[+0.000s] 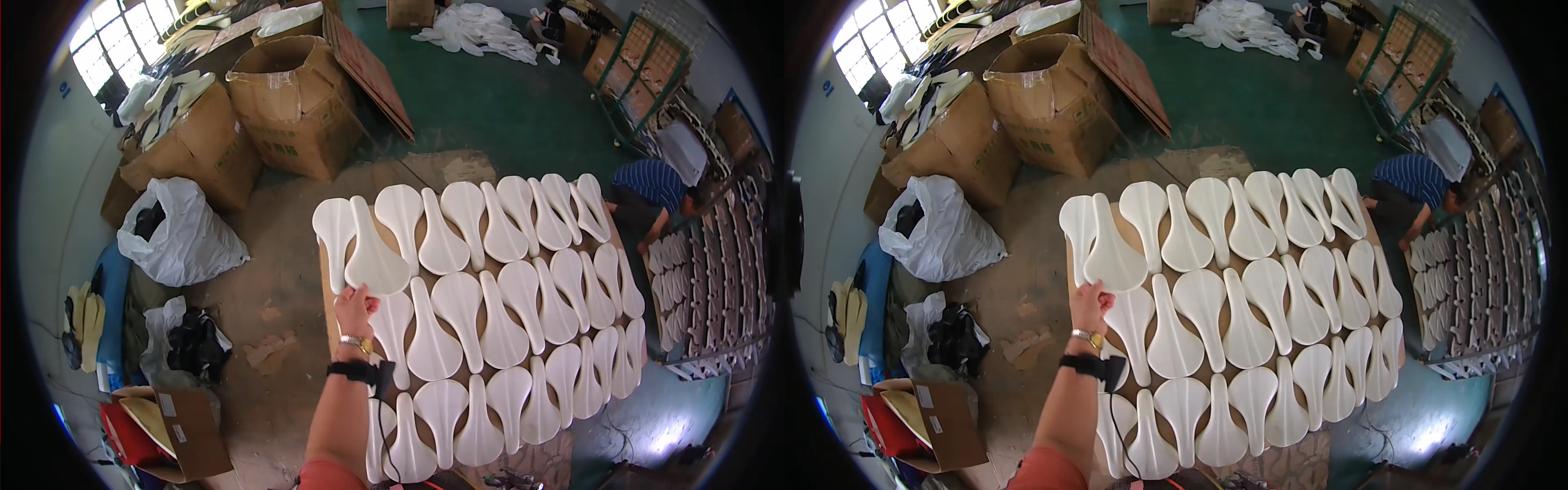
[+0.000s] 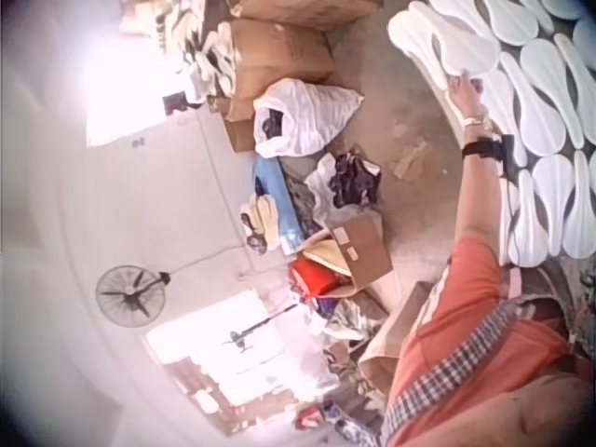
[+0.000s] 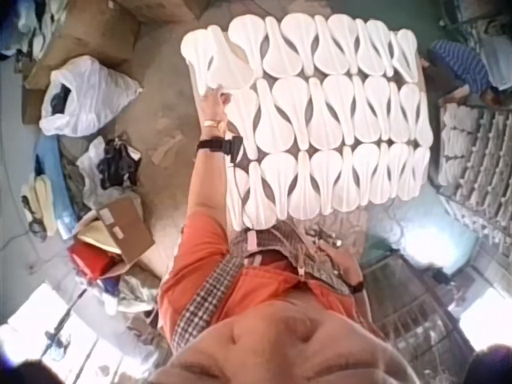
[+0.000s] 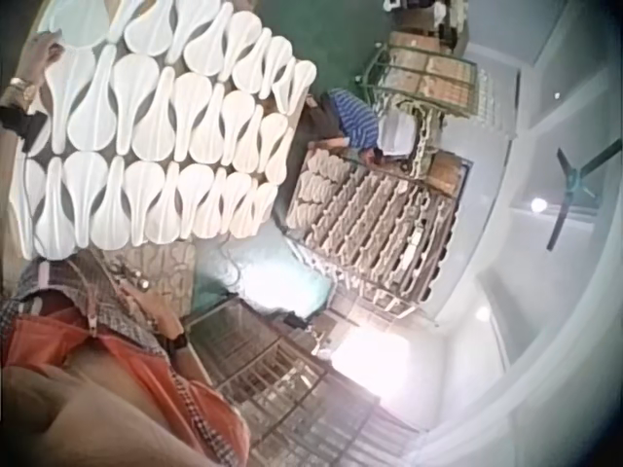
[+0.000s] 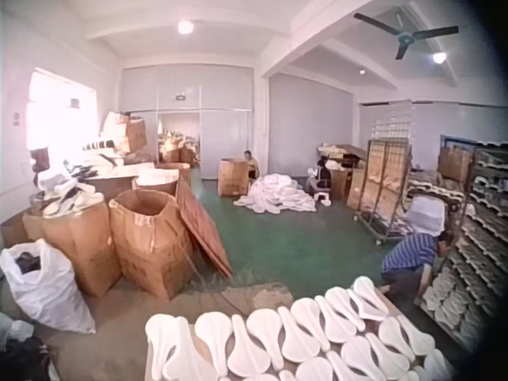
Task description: The recorder uses a spray gun to apply a coating to a batch of bicycle saddles arranged on a board.
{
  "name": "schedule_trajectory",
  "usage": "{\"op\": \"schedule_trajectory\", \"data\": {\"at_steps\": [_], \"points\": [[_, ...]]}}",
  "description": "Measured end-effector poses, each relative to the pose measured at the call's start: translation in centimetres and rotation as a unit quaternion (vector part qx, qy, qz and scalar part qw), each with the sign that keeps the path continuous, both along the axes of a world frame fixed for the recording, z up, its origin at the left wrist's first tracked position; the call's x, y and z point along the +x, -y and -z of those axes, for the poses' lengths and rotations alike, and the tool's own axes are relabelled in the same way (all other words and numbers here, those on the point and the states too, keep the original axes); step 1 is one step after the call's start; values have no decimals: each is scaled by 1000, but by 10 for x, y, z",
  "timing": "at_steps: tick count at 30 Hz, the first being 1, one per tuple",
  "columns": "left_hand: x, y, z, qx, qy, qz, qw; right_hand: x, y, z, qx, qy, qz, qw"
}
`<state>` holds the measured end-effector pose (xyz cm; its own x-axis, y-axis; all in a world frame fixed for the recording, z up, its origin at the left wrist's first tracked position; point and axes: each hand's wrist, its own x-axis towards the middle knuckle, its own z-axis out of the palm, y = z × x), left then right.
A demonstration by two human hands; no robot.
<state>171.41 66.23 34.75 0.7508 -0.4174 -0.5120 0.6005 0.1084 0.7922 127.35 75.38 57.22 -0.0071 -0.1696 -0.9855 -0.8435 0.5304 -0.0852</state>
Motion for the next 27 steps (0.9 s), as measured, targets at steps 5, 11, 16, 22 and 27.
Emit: {"op": "schedule_trajectory", "data": {"at_steps": [5, 11, 16, 22, 27], "points": [[62, 9, 35, -2, -66, 58, 996, 13, -2, 11, 6, -31, 14, 999], [70, 19, 93, -17, -136, 85, 987, 28, -13, 26, -91, 115, 101, 984], [77, 35, 115, 153, -33, 83, 984, 11, -15, 51, -104, 57, 17, 993], [44, -3, 83, 184, 243, -58, 951, -1, -15, 63, -111, 118, 41, 986], [-82, -115, -9, 45, 98, 251, 962, -23, -25, 61, -128, 185, 65, 972]]}}
